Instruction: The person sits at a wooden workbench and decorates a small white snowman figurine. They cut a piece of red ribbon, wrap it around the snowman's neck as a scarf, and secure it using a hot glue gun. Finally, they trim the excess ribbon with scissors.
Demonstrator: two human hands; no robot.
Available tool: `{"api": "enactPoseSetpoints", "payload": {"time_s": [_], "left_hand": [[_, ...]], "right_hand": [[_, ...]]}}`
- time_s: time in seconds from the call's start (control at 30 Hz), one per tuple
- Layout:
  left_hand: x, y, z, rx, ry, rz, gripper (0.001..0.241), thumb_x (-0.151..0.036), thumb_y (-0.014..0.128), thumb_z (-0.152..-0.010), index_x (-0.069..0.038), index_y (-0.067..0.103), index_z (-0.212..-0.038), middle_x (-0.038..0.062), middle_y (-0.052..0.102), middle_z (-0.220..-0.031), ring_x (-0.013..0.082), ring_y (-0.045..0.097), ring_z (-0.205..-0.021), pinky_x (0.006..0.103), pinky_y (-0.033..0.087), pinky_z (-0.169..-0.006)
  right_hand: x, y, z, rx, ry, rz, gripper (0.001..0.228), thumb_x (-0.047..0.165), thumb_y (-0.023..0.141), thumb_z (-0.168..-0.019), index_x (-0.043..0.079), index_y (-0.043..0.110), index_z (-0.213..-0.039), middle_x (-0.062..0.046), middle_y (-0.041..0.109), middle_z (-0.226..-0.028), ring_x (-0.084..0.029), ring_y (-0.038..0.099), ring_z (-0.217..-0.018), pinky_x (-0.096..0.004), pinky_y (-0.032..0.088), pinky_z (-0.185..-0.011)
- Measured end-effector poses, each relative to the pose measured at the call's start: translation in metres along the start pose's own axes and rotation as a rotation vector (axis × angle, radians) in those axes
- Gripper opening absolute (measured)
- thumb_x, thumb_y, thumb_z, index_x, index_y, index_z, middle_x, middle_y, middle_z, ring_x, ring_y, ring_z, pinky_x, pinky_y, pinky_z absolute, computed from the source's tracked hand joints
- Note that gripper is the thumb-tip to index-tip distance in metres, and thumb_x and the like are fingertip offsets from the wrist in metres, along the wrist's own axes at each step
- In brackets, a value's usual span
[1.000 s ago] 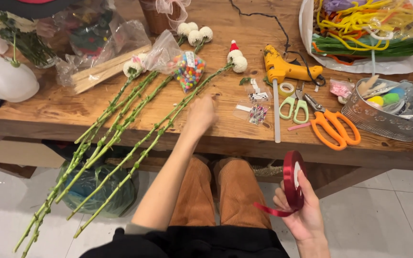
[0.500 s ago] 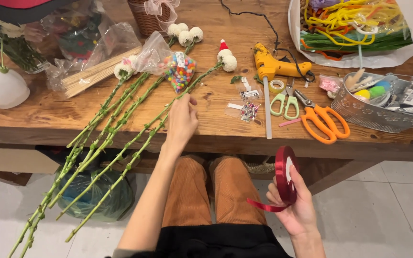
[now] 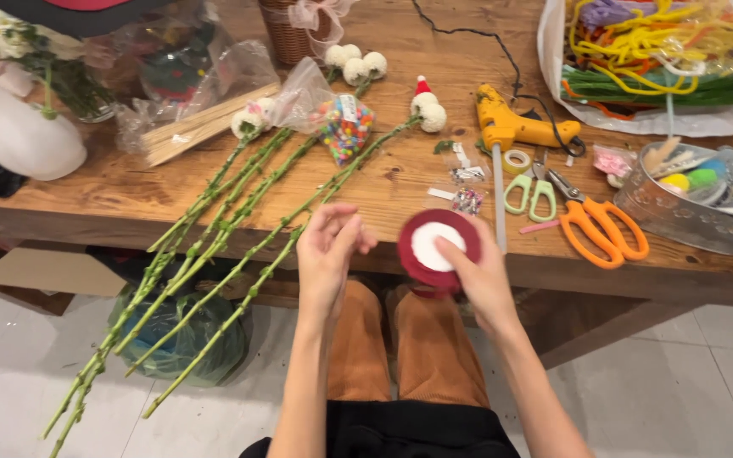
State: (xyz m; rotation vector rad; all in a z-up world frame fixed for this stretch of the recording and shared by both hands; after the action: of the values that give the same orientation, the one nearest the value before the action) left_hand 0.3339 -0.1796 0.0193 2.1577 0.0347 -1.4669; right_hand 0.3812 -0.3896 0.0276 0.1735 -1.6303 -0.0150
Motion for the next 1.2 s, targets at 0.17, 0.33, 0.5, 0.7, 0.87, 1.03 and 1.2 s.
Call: {"api": "enactPoseSetpoints", "payload": {"time_s": [0.17, 0.33, 0.5, 0.7, 0.87, 1.03, 1.2], "left_hand": [[-0.006, -0.012, 0.028, -0.098, -0.03, 0.205, 0.024, -0.025, 0.049, -0.105, -0.006, 0.052, -0.119, 0.009, 0.062, -0.082, 0.018, 0.068, -0.063, 0.0213, 0.052, -0.054], [-0.002, -0.001, 0.036, -0.008, -0.095, 0.439, 0.032, -0.037, 0.043, -0.106, -0.011, 0.048, -0.124, 0.019, 0.067, -0.1, 0.0227, 0.069, -0.07, 0.0253, 0.051, -0.058], [0.006, 0.013, 0.044, 0.079, -0.22, 0.669, 0.035, -0.042, 0.041, -0.106, -0.014, 0.054, -0.124, 0.019, 0.063, -0.104, 0.0235, 0.063, -0.071, 0.0286, 0.045, -0.062], [-0.014, 0.027, 0.052, 0.026, -0.275, 0.497, 0.033, -0.033, 0.041, -0.106, -0.004, 0.052, -0.117, 0.015, 0.065, -0.09, 0.0182, 0.057, -0.06, 0.0287, 0.038, -0.058], [-0.011, 0.018, 0.046, -0.011, -0.127, -0.027, 0.031, -0.033, 0.048, -0.099, -0.007, 0.053, -0.116, 0.016, 0.076, -0.093, 0.0148, 0.064, -0.065, 0.0247, 0.048, -0.059], [-0.031, 0.027, 0.055, -0.154, -0.057, -0.174, 0.026, -0.029, 0.052, -0.097, -0.01, 0.052, -0.115, 0.01, 0.079, -0.076, 0.0163, 0.073, -0.092, 0.0301, 0.05, -0.084], [-0.053, 0.024, 0.067, -0.384, 0.07, -0.113, 0.023, -0.025, 0.048, -0.099, -0.005, 0.054, -0.109, 0.018, 0.074, -0.055, 0.0218, 0.072, -0.112, 0.0348, 0.049, -0.099]], "right_hand": [[-0.038, 0.052, -0.085, 0.242, -0.238, 0.553, 0.061, 0.032, 0.086, -0.078, 0.011, 0.062, -0.13, -0.015, 0.07, -0.118, -0.035, 0.064, -0.116, -0.047, 0.048, -0.1], [0.018, 0.066, -0.062, 0.141, -0.476, 0.969, 0.054, 0.035, 0.077, -0.087, 0.012, 0.059, -0.133, -0.018, 0.069, -0.116, -0.04, 0.065, -0.11, -0.051, 0.049, -0.097], [0.071, 0.069, 0.014, 0.254, -0.647, 0.616, 0.02, 0.019, 0.066, -0.097, 0.016, 0.075, -0.114, -0.007, 0.076, -0.106, -0.026, 0.071, -0.105, -0.039, 0.053, -0.092], [0.045, 0.06, 0.022, 0.359, -0.308, 0.222, 0.017, 0.008, 0.073, -0.084, 0.002, 0.079, -0.098, -0.01, 0.081, -0.095, -0.014, 0.075, -0.09, -0.024, 0.059, -0.085], [0.03, 0.047, 0.013, 0.254, -0.304, 0.186, 0.014, 0.003, 0.074, -0.082, -0.002, 0.08, -0.094, -0.014, 0.081, -0.081, -0.016, 0.077, -0.073, -0.024, 0.062, -0.074], [0.051, 0.042, 0.038, 0.188, -0.623, 0.385, 0.015, -0.001, 0.072, -0.081, 0.002, 0.079, -0.093, -0.009, 0.079, -0.081, -0.012, 0.075, -0.066, -0.022, 0.064, -0.07], [0.045, 0.039, 0.06, 0.182, -0.681, 0.349, 0.011, 0.002, 0.072, -0.083, 0.003, 0.079, -0.092, -0.01, 0.074, -0.09, -0.014, 0.076, -0.058, -0.019, 0.064, -0.065]]}}
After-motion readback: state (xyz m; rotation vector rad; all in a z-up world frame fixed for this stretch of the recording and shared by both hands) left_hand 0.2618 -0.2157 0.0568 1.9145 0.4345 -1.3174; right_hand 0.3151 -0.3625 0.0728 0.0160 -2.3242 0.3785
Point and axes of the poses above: each hand's wrist, its own z-axis away from the middle knuckle, its own y-axis out of the palm, x = y × z, the point moved 7 cm from there along -z, towards the middle knuckle
